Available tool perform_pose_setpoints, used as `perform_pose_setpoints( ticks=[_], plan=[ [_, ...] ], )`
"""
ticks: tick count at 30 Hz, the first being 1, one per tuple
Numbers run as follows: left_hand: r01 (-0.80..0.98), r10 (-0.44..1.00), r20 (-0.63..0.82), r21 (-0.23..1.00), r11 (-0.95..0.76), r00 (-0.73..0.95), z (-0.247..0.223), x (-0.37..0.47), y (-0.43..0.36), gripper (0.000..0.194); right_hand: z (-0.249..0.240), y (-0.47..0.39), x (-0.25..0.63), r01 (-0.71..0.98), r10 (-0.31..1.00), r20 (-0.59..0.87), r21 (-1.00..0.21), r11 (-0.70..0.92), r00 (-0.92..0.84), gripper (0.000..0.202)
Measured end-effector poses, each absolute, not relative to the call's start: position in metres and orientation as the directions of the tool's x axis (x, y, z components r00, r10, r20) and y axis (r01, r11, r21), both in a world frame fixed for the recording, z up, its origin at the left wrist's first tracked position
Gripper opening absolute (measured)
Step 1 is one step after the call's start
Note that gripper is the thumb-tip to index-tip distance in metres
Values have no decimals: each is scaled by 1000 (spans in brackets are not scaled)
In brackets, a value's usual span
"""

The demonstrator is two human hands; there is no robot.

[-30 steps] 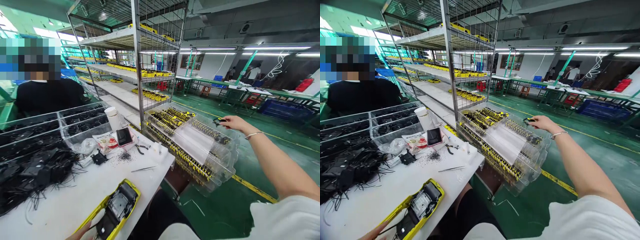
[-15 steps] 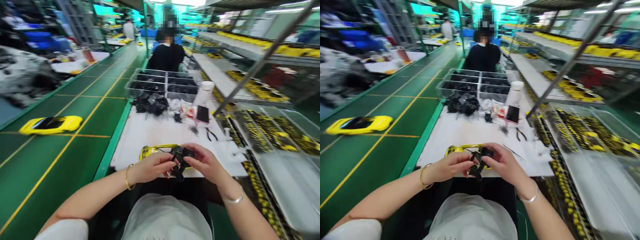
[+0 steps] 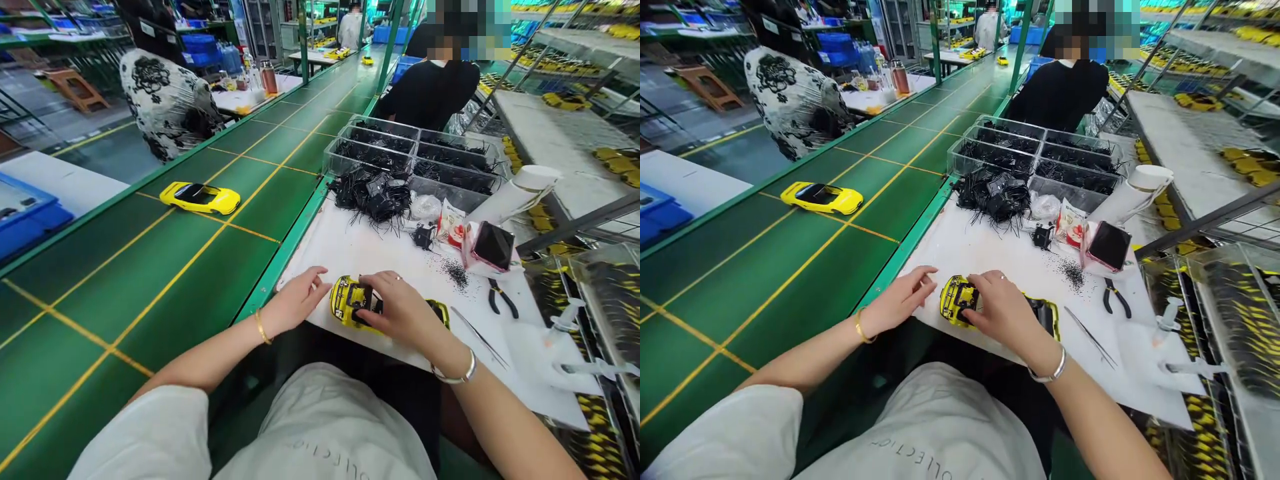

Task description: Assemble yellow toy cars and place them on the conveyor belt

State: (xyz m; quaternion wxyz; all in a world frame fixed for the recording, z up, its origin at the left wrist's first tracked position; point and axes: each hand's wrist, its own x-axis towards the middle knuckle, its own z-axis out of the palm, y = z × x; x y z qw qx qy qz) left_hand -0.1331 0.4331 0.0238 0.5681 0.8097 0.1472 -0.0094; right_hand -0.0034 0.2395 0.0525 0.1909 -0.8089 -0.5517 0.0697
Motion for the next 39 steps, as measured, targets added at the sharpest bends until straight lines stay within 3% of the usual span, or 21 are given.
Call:
perform_pose_setpoints(
  ticks=[4,6,9,15,18,29,35,39],
  plan=[
    [399,10,-399,917,-4,917,-8,-110,433,58,64,265,-5,914,929,-96,-173,-368,356,39],
    [413,-20,-412,909,50,911,-19,-104,428,58,66,275,-7,934,939,-135,-126,-333,316,35],
    [395,-18,-395,917,61,919,-26,-105,426,56,63,276,-6,939,952,-103,-167,-302,288,38],
    [368,-38,-366,926,86,930,-29,-111,426,63,35,252,0,848,928,122,-461,-262,352,42],
    [334,-3,-334,941,54,942,-33,-114,424,64,25,248,-4,808,900,176,-532,-253,398,42],
    [333,16,-334,942,31,943,-33,-115,422,58,14,250,-5,817,906,169,-517,-254,389,44],
    [334,13,-334,943,0,943,-29,-117,422,55,35,257,-6,937,971,48,-277,-213,235,48],
    [331,0,-331,944,-6,944,-26,-118,421,58,31,253,0,912,965,145,-382,-148,217,40]
  ],
)
